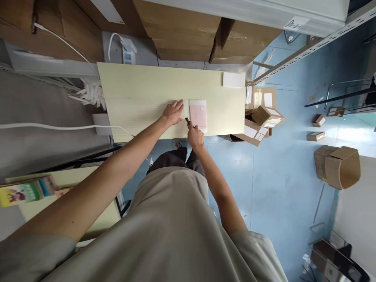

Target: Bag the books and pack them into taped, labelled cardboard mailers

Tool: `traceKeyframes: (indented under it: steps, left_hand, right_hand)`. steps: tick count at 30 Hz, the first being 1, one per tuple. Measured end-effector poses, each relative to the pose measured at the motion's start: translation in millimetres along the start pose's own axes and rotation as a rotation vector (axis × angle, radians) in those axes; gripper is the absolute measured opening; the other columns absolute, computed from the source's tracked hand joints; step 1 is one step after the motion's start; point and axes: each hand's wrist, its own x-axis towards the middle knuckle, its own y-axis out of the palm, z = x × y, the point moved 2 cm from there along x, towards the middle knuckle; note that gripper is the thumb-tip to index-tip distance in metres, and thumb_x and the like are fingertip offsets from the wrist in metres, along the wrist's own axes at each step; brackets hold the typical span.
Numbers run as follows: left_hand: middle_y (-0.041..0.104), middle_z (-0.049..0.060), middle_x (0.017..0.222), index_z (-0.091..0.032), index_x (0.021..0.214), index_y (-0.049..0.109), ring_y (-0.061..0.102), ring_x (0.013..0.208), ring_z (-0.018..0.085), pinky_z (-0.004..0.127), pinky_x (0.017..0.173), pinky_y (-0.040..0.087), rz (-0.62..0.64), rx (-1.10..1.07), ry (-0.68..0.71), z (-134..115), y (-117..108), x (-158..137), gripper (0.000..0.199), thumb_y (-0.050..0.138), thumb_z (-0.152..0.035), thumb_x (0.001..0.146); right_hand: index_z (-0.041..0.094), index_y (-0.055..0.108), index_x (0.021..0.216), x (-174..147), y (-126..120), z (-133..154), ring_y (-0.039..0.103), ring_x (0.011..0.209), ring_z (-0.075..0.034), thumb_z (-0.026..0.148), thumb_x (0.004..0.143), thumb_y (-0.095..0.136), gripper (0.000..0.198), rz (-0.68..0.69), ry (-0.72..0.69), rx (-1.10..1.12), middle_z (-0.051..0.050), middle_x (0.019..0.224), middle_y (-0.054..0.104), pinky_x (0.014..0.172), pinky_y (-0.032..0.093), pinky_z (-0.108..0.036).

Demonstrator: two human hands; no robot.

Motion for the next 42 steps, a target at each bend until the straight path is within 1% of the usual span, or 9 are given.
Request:
traceKeyframes:
  steps: [4, 7, 12, 24, 28, 32, 36, 39, 42]
  left_hand:
    - [0.020, 0.027, 0.194, -0.004, 0.183, 0.035, 0.025, 0.176, 0.054, 0.069, 0.145, 0.023, 0.000, 0.004, -0.035, -4.4, 1.5, 4.2, 0.114, 0.080, -0.063, 0.097]
    - [0.017, 0.025, 0.196, -0.002, 0.183, 0.034, 0.025, 0.176, 0.054, 0.069, 0.144, 0.026, 0.019, 0.002, -0.074, -7.1, 3.1, 7.2, 0.105, 0.074, -0.056, 0.102]
    - [0.012, 0.022, 0.197, -0.007, 0.187, 0.026, 0.028, 0.175, 0.055, 0.070, 0.140, 0.038, 0.018, -0.081, -0.114, -9.2, 6.5, 5.7, 0.109, 0.071, -0.058, 0.102]
    - [-0.018, 0.034, 0.191, -0.007, 0.187, -0.015, 0.029, 0.179, 0.049, 0.059, 0.138, 0.046, -0.106, -0.252, -0.129, -41.5, 6.8, -37.2, 0.128, 0.074, -0.048, 0.104]
    - [-0.031, 0.027, 0.189, -0.012, 0.180, -0.036, -0.001, 0.183, 0.042, 0.059, 0.144, 0.036, -0.371, -0.208, 0.011, -81.1, -52.9, -30.7, 0.128, 0.064, -0.052, 0.111]
    - [-0.037, 0.013, 0.190, -0.021, 0.177, -0.043, -0.023, 0.180, 0.035, 0.057, 0.152, 0.012, -0.606, -0.019, 0.068, -122.1, -160.0, -18.8, 0.126, 0.059, -0.059, 0.114]
    - [-0.032, 0.007, 0.193, -0.024, 0.179, -0.040, -0.029, 0.177, 0.033, 0.062, 0.151, 0.006, -0.775, 0.069, 0.012, -155.4, -260.6, -14.5, 0.116, 0.053, -0.054, 0.116]
    - [-0.027, 0.004, 0.195, -0.023, 0.183, -0.033, -0.027, 0.178, 0.030, 0.059, 0.151, 0.008, -0.917, 0.054, 0.015, -169.1, -303.5, -11.7, 0.113, 0.054, -0.051, 0.115]
    - [-0.019, -0.002, 0.197, -0.027, 0.187, -0.020, -0.027, 0.178, 0.027, 0.057, 0.152, 0.008, -0.969, 0.038, 0.020, -173.7, -318.2, -8.0, 0.108, 0.056, -0.048, 0.113]
  right_hand:
    - [0.013, 0.057, 0.171, -35.1, -3.8, 4.8, 0.082, 0.129, -0.033, 0.015, 0.116, 0.048, 0.057, 0.106, -0.053, -0.099, -0.029, 0.144, 0.077, 0.104, 0.066, -0.039]
    - [0.011, 0.082, 0.138, -61.5, -3.2, 8.9, 0.084, 0.126, -0.035, 0.010, 0.106, 0.064, 0.037, 0.281, -0.118, -0.148, -0.028, 0.127, 0.085, 0.101, 0.068, -0.038]
    - [0.013, 0.088, 0.127, -90.9, -15.6, 0.4, 0.085, 0.125, -0.035, 0.003, 0.101, 0.064, 0.036, 0.311, -0.127, -0.144, -0.026, 0.126, 0.087, 0.098, 0.068, -0.037]
    - [0.022, 0.059, 0.169, -66.1, -125.7, -75.8, 0.081, 0.129, -0.041, 0.030, 0.104, 0.071, 0.066, -0.195, -0.119, 0.235, -0.017, 0.141, 0.084, 0.105, 0.065, -0.049]
    - [0.020, 0.055, 0.161, -23.6, -183.9, -90.4, 0.084, 0.109, -0.040, 0.032, 0.102, 0.067, 0.062, -0.460, -0.205, 0.382, -0.017, 0.125, 0.085, 0.093, 0.068, -0.050]
    - [0.025, 0.051, 0.157, 28.2, -265.9, -79.3, 0.081, 0.116, -0.037, 0.037, 0.107, 0.059, 0.052, -0.735, -0.406, 0.393, -0.015, 0.128, 0.080, 0.099, 0.068, -0.055]
    - [0.019, 0.054, 0.153, 65.7, -351.9, -47.0, 0.073, 0.136, -0.035, 0.037, 0.113, 0.050, 0.044, -0.869, -0.534, 0.350, -0.018, 0.143, 0.069, 0.115, 0.062, -0.062]
    - [0.014, 0.059, 0.148, 84.3, -397.1, -19.1, 0.072, 0.138, -0.034, 0.033, 0.112, 0.059, 0.041, -0.859, -0.526, 0.314, -0.021, 0.148, 0.064, 0.119, 0.059, -0.057]
    - [0.003, 0.056, 0.149, 103.2, -418.9, 6.8, 0.073, 0.134, -0.033, 0.035, 0.122, 0.045, 0.043, -0.816, -0.546, 0.223, -0.027, 0.147, 0.060, 0.116, 0.057, -0.053]
